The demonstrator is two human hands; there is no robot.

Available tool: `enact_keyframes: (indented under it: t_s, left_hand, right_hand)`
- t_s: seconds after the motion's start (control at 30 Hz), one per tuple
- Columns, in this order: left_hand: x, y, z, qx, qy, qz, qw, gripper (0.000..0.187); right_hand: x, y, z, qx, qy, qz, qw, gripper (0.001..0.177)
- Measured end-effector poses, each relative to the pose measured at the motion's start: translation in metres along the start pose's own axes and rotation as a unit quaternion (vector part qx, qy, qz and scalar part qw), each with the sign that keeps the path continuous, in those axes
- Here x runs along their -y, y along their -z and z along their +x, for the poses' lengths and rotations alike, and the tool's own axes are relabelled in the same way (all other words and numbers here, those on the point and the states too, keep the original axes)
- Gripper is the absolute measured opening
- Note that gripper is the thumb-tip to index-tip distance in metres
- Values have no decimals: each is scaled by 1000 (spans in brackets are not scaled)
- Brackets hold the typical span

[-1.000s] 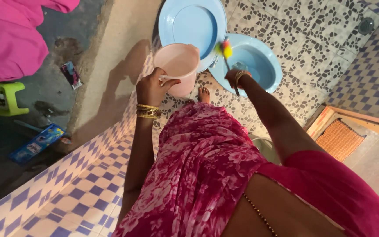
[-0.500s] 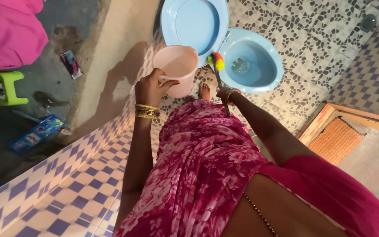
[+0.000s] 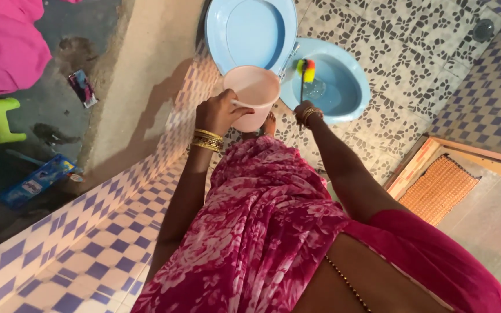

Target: The person scrubs the toilet bowl and lid using a toilet brush while holding a plastic mug.

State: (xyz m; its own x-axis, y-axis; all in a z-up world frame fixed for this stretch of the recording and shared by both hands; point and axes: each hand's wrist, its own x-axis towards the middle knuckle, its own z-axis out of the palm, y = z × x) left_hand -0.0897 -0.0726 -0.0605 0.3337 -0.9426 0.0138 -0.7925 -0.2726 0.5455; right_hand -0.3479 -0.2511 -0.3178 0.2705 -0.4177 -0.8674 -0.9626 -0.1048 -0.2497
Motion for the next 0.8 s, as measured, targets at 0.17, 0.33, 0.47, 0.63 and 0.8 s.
enact_keyframes:
  t_s: [0.17, 0.33, 0.47, 0.63, 0.8]
  left_hand:
    - [-1, 0, 0, 5, 24, 1, 1000, 56]
    - [-3, -1, 1, -6, 8, 22, 1000, 55]
    - [-7, -4, 6, -19, -19, 10, 1000, 54]
    - [-21, -6, 14, -3, 11, 11, 1000, 56]
    - [-25, -6, 22, 13, 1, 8, 1000, 55]
  right_hand:
    - [-7, -62, -16, -102, 23, -72, 992, 32]
    - [-4, -25, -9, -126, 19, -99, 987, 32]
    - [8, 10, 13, -63, 97, -244, 963, 31]
    - [2, -20, 4, -62, 78, -100, 990, 25]
    - [-10, -4, 0, -85, 60, -183, 978, 25]
